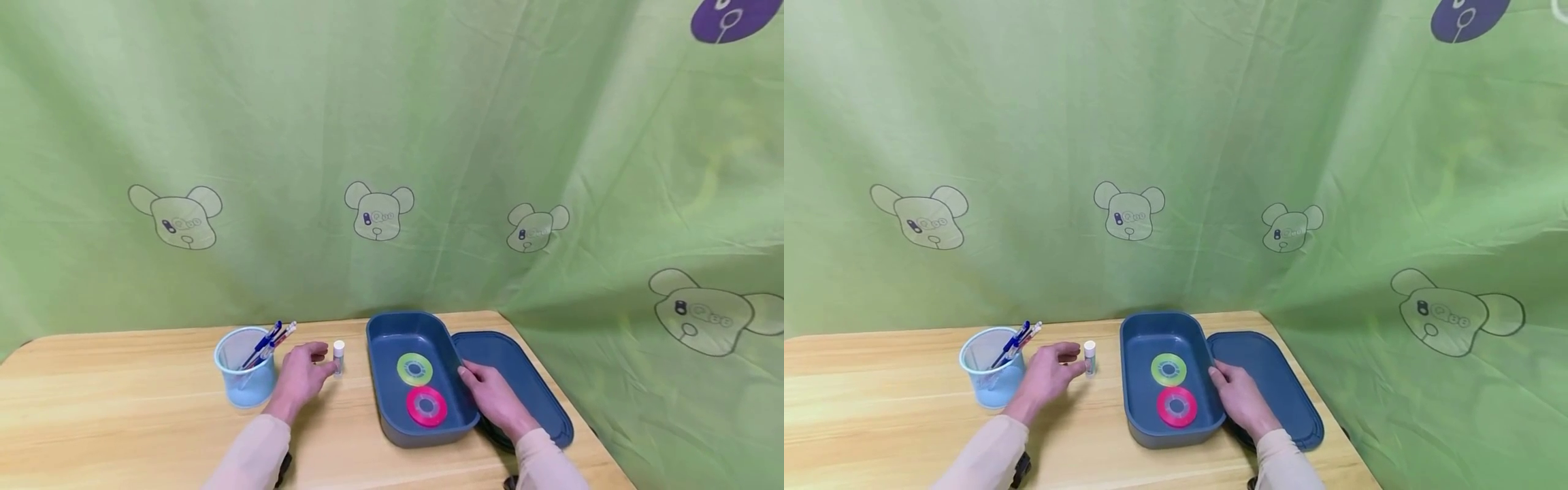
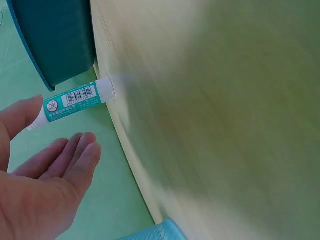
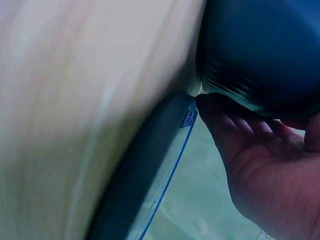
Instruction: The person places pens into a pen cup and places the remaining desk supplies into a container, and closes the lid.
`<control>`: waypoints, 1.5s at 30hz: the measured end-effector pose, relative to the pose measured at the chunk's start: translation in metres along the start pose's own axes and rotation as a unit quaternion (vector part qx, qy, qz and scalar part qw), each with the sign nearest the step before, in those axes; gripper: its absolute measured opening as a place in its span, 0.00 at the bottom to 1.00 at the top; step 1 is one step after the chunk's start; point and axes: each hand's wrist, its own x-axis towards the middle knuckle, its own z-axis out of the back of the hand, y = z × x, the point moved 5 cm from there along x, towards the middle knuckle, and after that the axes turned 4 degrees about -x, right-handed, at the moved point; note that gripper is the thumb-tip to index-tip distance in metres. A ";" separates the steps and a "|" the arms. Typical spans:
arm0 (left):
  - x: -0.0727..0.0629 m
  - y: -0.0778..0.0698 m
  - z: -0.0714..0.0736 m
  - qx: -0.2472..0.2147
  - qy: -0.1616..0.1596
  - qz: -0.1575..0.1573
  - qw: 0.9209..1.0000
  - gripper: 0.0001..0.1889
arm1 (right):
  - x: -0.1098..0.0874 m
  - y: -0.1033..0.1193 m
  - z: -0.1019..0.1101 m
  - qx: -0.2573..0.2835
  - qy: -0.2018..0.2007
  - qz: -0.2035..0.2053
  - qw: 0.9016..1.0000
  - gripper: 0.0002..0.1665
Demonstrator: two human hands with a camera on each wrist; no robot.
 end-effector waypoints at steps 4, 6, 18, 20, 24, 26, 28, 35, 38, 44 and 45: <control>0.003 0.001 -0.003 -0.006 0.007 -0.005 1.000 0.21 | 0.000 -0.001 -0.001 0.003 -0.002 -0.001 1.000 0.26; 0.005 0.002 -0.004 -0.007 0.007 -0.007 1.000 0.19 | 0.000 0.000 -0.001 0.003 -0.003 -0.001 1.000 0.25; 0.011 0.006 -0.008 0.004 0.018 -0.001 1.000 0.15 | -0.002 0.001 0.001 -0.003 -0.008 0.001 1.000 0.25; 0.012 0.006 -0.009 0.004 0.014 -0.002 1.000 0.15 | -0.002 0.001 0.001 -0.005 -0.009 0.001 1.000 0.25; 0.013 0.005 -0.011 -0.001 0.016 -0.003 1.000 0.10 | -0.002 0.001 0.002 -0.003 -0.008 -0.002 1.000 0.25; 0.013 0.005 -0.011 0.000 0.018 0.000 1.000 0.07 | -0.002 0.001 0.002 -0.002 -0.008 -0.002 1.000 0.25; 0.013 0.005 -0.012 0.006 0.018 -0.001 1.000 0.05 | -0.002 0.001 0.001 -0.003 -0.007 -0.004 1.000 0.25; 0.013 0.003 -0.011 0.018 0.019 -0.002 1.000 0.04 | -0.001 0.001 0.001 -0.002 -0.006 -0.008 1.000 0.25; 0.013 0.002 -0.012 0.019 0.022 0.002 1.000 0.03 | -0.001 0.000 0.001 0.001 -0.006 -0.010 1.000 0.26; 0.014 0.002 -0.013 0.039 0.031 0.001 0.999 0.03 | -0.001 0.000 0.000 0.001 -0.006 -0.012 1.000 0.26; 0.014 0.002 -0.013 0.041 0.033 0.000 0.999 0.03 | -0.001 0.000 0.000 0.001 -0.006 -0.013 1.000 0.26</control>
